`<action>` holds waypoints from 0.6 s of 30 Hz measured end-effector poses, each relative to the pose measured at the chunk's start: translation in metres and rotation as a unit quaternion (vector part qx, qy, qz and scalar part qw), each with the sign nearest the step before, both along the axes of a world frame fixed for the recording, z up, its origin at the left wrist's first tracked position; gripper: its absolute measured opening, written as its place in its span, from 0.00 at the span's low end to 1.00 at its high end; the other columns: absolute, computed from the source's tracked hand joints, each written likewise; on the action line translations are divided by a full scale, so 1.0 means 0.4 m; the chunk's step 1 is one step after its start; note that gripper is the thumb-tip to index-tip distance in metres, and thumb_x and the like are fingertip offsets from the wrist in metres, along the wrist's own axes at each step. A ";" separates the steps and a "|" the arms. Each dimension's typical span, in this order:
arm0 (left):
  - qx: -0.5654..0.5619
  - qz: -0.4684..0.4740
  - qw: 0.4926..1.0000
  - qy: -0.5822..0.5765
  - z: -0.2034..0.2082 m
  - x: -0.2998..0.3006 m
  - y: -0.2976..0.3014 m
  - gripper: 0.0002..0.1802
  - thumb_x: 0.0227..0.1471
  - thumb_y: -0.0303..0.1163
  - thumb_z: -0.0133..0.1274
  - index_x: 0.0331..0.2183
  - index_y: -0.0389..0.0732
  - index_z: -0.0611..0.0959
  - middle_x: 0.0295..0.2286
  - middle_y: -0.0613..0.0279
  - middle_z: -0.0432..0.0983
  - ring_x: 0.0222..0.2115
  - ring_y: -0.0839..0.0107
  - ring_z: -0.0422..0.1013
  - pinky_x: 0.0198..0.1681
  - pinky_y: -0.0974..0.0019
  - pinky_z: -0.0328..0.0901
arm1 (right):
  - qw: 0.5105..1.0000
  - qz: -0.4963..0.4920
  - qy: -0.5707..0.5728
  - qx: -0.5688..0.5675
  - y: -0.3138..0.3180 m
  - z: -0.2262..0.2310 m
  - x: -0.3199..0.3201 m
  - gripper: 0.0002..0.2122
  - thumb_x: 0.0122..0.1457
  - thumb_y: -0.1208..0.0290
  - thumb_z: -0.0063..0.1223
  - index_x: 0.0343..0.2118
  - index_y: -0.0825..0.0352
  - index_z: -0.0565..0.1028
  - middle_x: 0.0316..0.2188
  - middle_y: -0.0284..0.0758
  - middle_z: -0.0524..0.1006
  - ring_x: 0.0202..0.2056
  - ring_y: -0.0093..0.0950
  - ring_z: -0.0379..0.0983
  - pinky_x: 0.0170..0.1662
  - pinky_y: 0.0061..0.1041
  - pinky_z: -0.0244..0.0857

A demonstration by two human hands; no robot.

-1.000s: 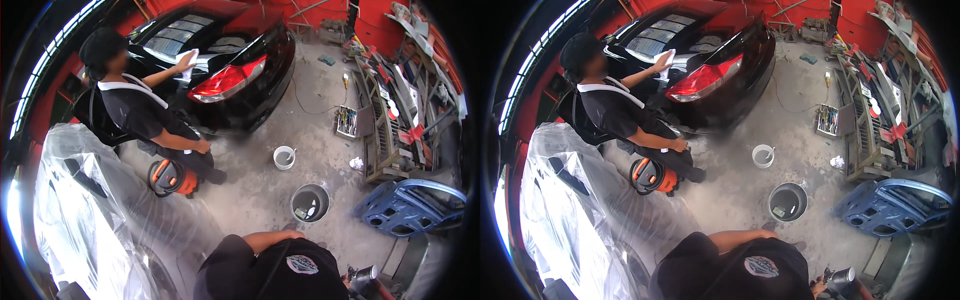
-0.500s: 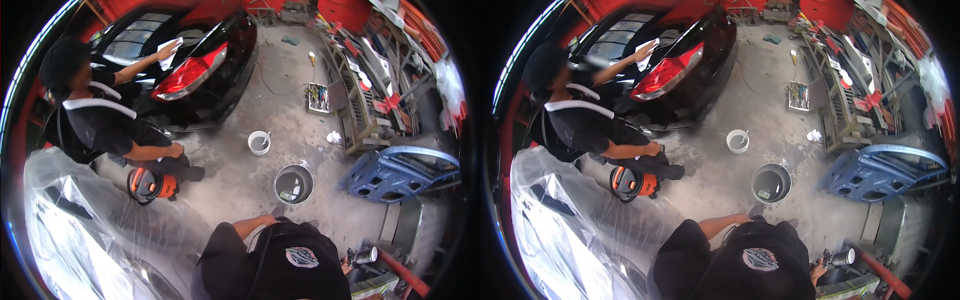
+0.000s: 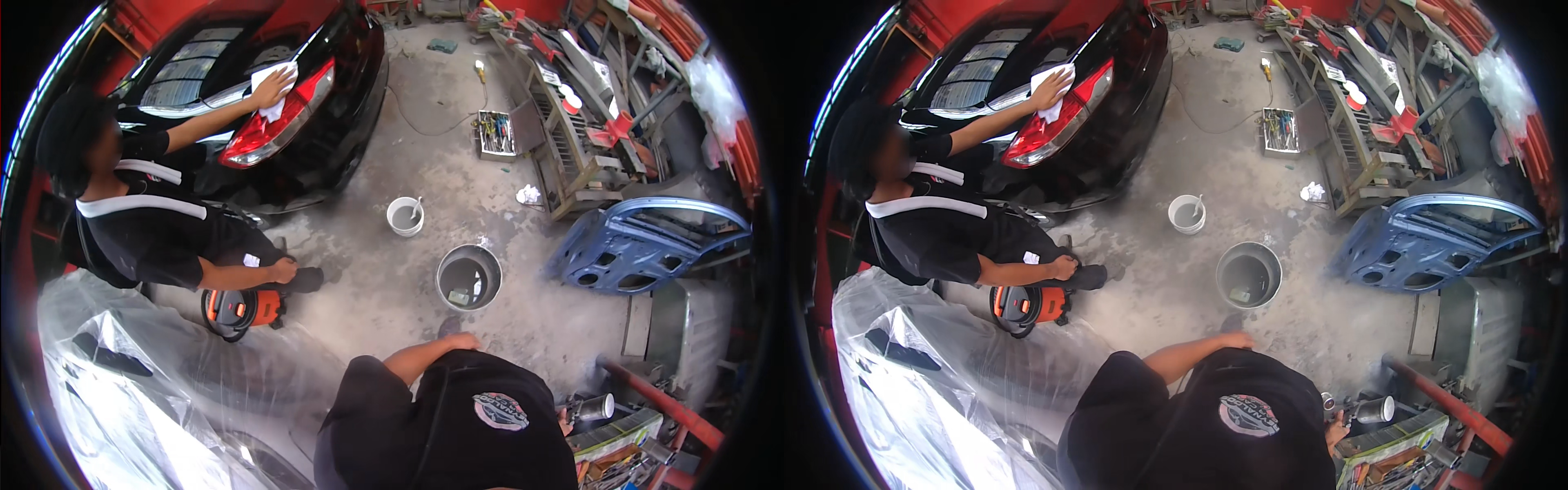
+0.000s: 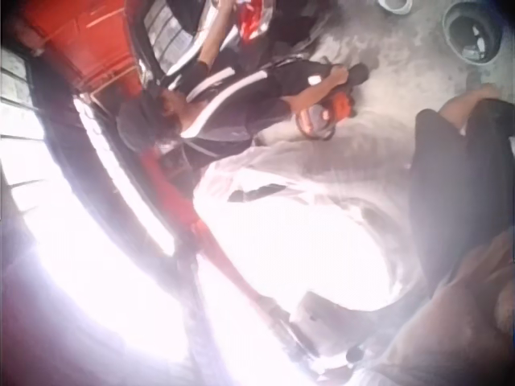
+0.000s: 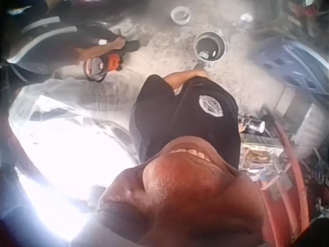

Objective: The person uses a spray gun to apply paint to two black plastic car parts placed on a workbench. They repeatedly move the spray gun over the surfaces, occasionally repositioning the parts with their left hand. The person continues spraying until the end of the clip.

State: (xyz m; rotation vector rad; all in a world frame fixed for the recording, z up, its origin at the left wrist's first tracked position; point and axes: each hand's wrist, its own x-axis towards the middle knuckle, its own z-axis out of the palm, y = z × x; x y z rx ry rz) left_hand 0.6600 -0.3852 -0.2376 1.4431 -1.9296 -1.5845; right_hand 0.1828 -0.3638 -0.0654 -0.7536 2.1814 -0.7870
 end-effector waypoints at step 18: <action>0.085 -0.160 0.977 -0.112 0.403 -0.361 -0.291 0.27 0.62 0.41 0.52 0.54 0.30 0.78 0.54 0.38 0.74 0.58 0.49 0.69 0.62 0.57 0.61 | 0.991 -0.053 0.040 -0.115 0.056 0.254 -0.064 0.16 0.62 0.62 0.60 0.46 0.69 0.77 0.23 0.36 0.76 0.22 0.24 0.70 0.29 0.29 0.66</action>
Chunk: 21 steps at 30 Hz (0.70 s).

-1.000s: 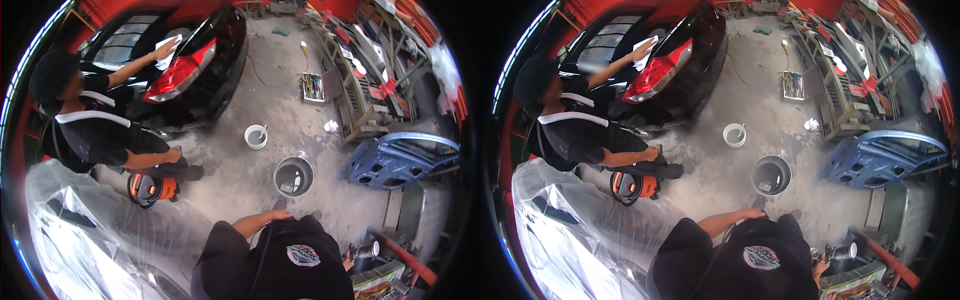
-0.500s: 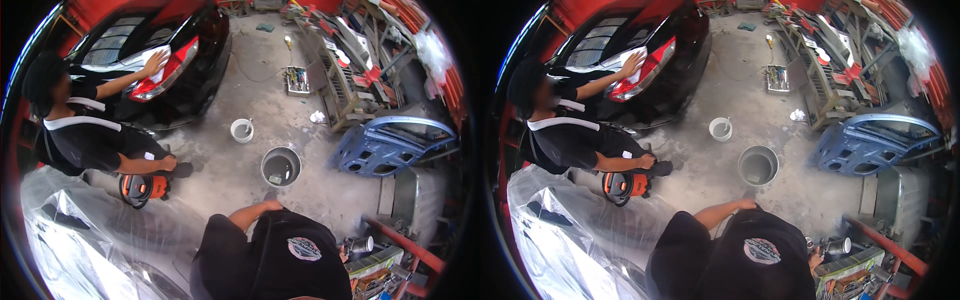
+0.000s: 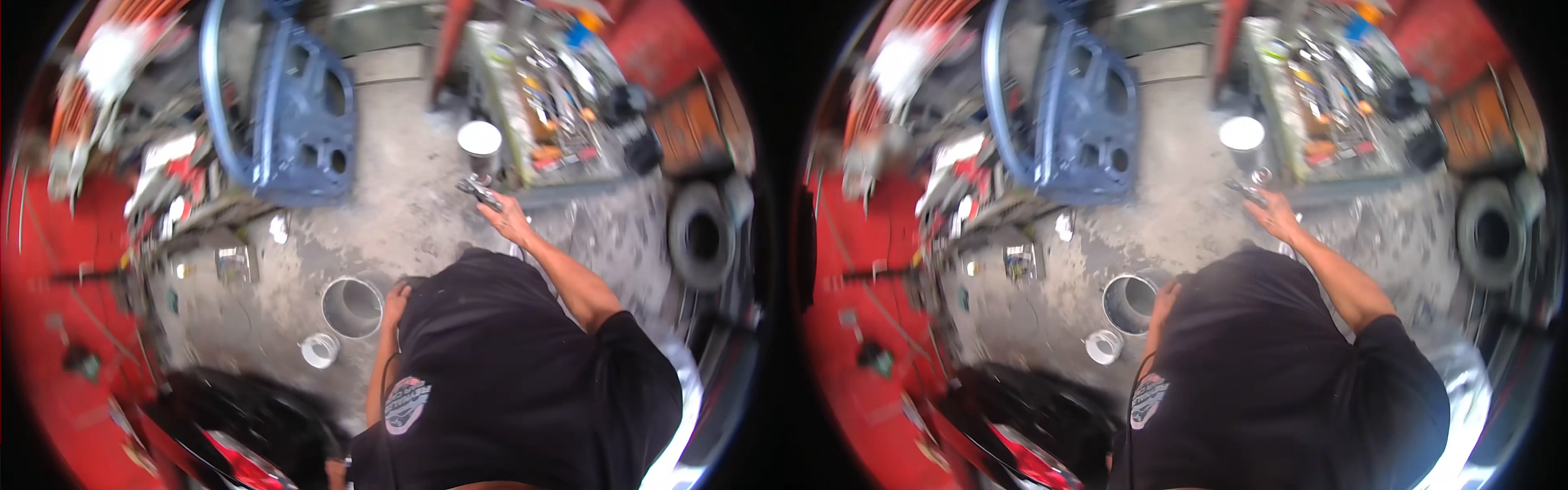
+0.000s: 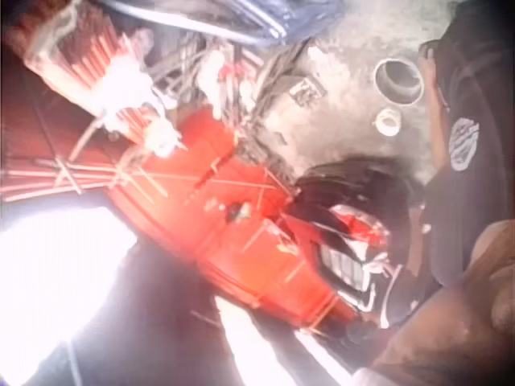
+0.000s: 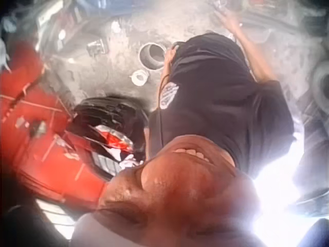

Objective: The person uses a spray gun to apply paint to two black plastic car parts placed on a workbench. They repeatedly move the spray gun over the surfaces, occasionally repositioning the parts with their left hand. The person continues spraying until the end of the clip.

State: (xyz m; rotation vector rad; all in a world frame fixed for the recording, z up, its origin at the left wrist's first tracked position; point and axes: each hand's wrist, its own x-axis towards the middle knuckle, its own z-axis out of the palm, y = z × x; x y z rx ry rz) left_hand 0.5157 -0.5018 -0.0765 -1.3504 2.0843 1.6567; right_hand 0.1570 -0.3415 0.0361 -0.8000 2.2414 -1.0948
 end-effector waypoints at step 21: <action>0.351 -0.644 0.676 0.075 0.388 -1.014 -0.384 0.37 0.62 0.34 0.56 0.67 0.36 0.62 0.66 0.56 0.58 0.66 0.68 0.55 0.68 0.64 0.51 | 0.841 -0.439 0.193 -0.249 -0.506 0.437 -0.223 0.22 0.60 0.65 0.61 0.55 0.71 0.74 0.40 0.50 0.80 0.39 0.46 0.80 0.41 0.38 0.74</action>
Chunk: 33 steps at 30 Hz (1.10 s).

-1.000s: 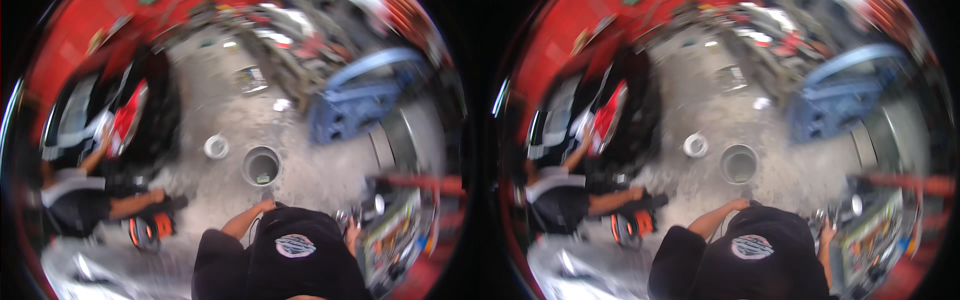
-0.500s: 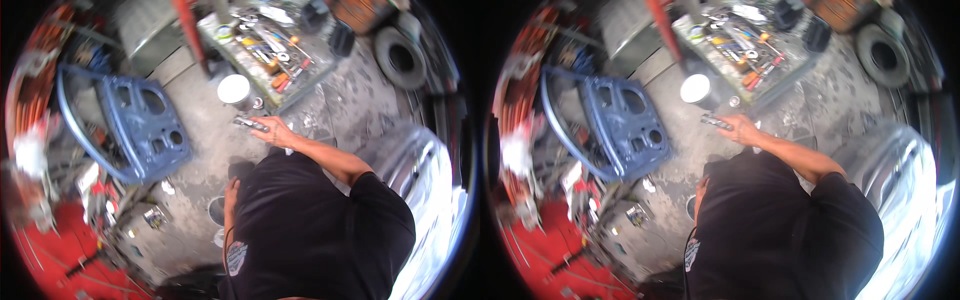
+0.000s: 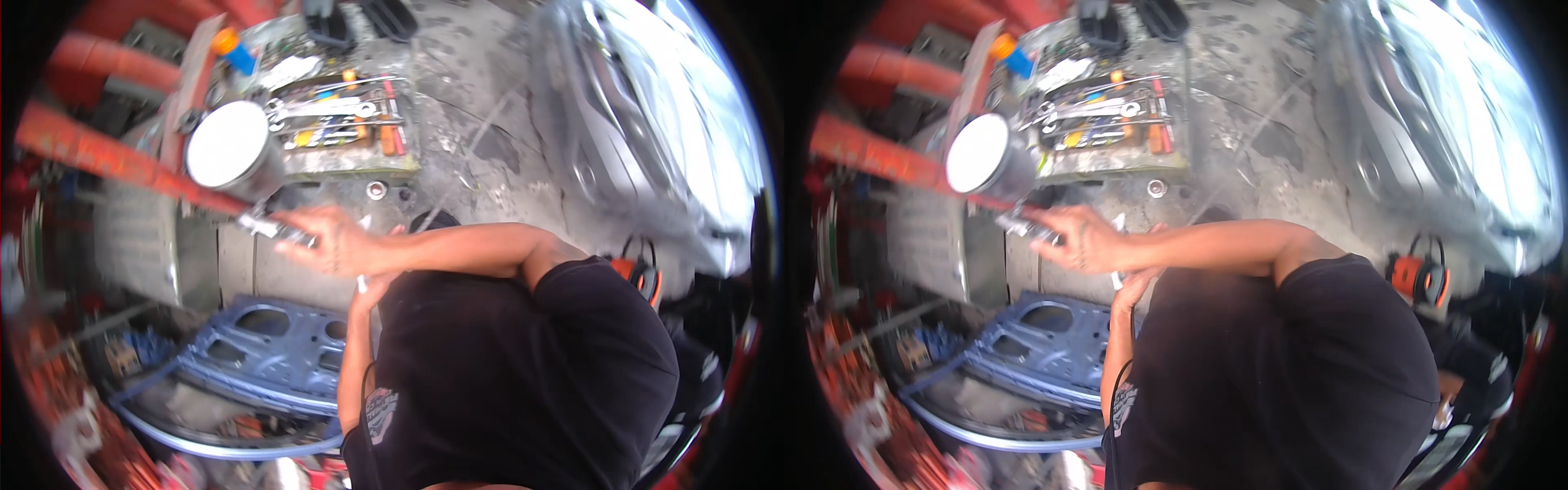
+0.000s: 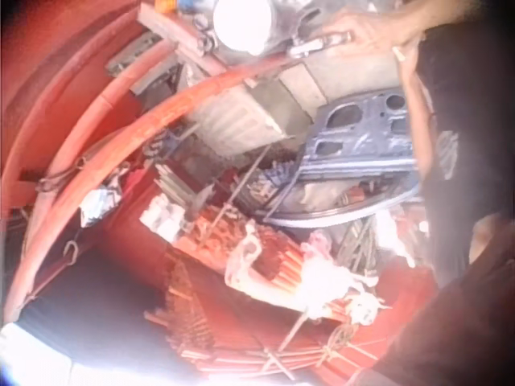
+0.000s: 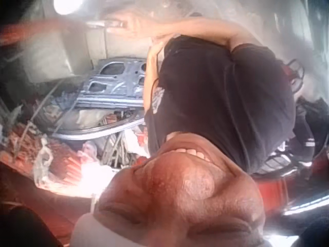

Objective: The person uses a spray gun to apply paint to two black plastic car parts placed on a workbench. They repeatedly move the spray gun over the surfaces, occasionally repositioning the parts with their left hand. The person continues spraying until the end of the clip.

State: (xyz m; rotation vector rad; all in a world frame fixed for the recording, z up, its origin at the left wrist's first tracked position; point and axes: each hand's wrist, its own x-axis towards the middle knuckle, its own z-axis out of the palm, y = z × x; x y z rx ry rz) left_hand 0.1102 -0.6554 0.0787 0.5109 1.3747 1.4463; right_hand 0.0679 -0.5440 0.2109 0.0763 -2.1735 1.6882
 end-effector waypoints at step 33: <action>0.053 -0.540 0.839 -0.031 -0.151 -0.721 -0.121 0.13 0.61 0.33 0.56 0.43 0.35 0.85 0.34 0.64 0.83 0.38 0.79 0.75 0.44 0.67 0.68 | 0.784 -0.548 -0.252 0.148 0.073 0.043 -0.585 0.23 0.62 0.61 0.55 0.50 0.77 0.76 0.26 0.55 0.80 0.32 0.50 0.80 0.39 0.42 0.72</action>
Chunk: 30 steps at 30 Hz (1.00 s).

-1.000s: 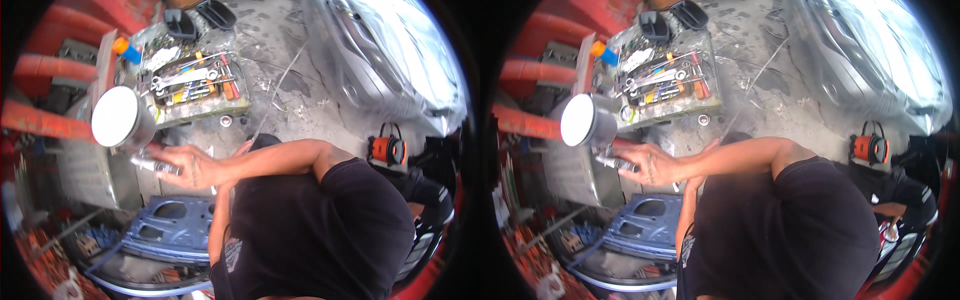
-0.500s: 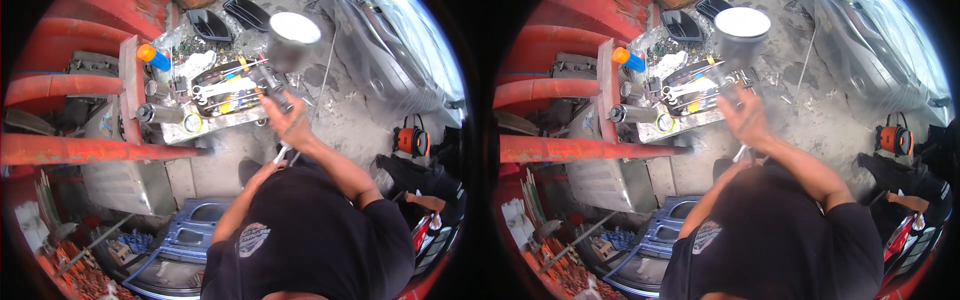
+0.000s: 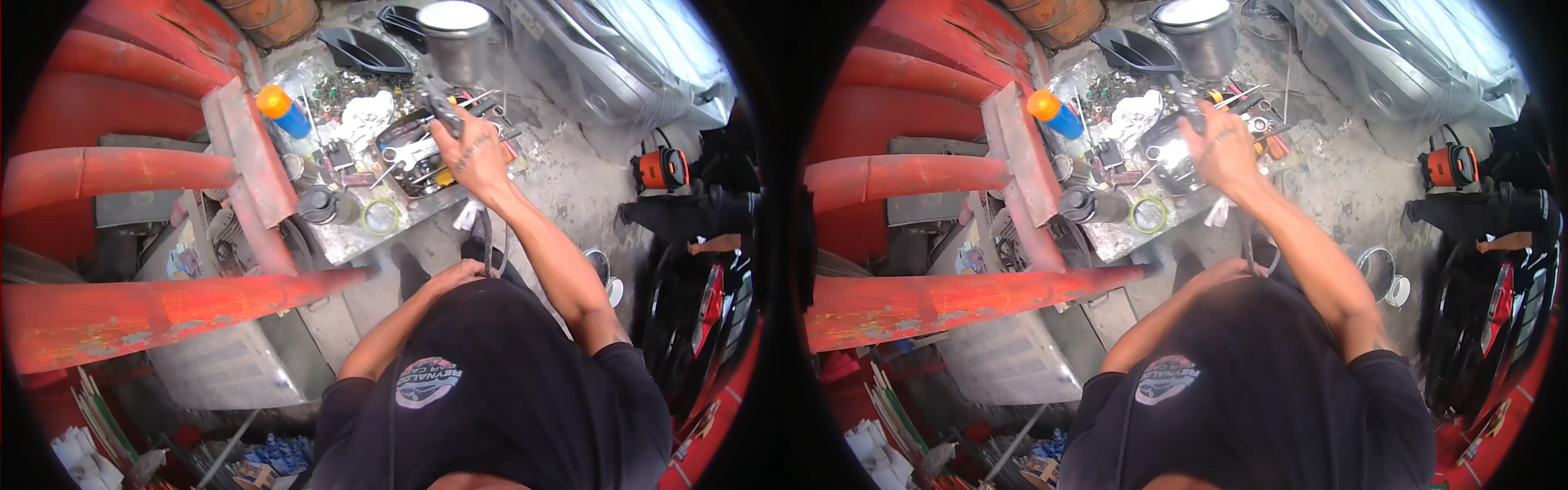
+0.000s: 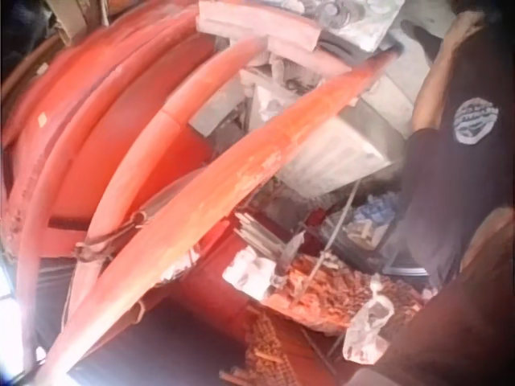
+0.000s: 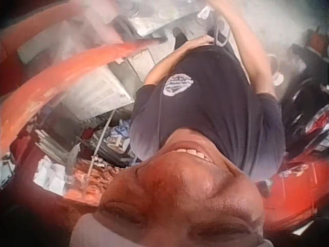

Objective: The person uses a spray gun to apply paint to two black plastic car parts placed on a workbench. They repeatedly move the spray gun over the surfaces, occasionally repositioning the parts with their left hand. The person continues spraying until the end of the clip.

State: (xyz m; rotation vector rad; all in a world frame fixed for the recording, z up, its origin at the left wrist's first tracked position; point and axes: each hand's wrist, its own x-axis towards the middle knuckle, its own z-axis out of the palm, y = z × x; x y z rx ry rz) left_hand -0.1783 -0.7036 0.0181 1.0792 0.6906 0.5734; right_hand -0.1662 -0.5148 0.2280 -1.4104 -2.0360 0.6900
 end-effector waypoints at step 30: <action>0.030 0.156 0.979 -0.128 0.030 -0.108 0.052 0.14 0.63 0.31 0.54 0.48 0.35 0.82 0.41 0.63 0.81 0.45 0.74 0.73 0.51 0.65 0.66 | 0.978 0.126 -0.082 0.144 0.130 0.058 -0.336 0.16 0.60 0.61 0.55 0.36 0.73 0.78 0.29 0.57 0.78 0.36 0.56 0.77 0.39 0.48 0.70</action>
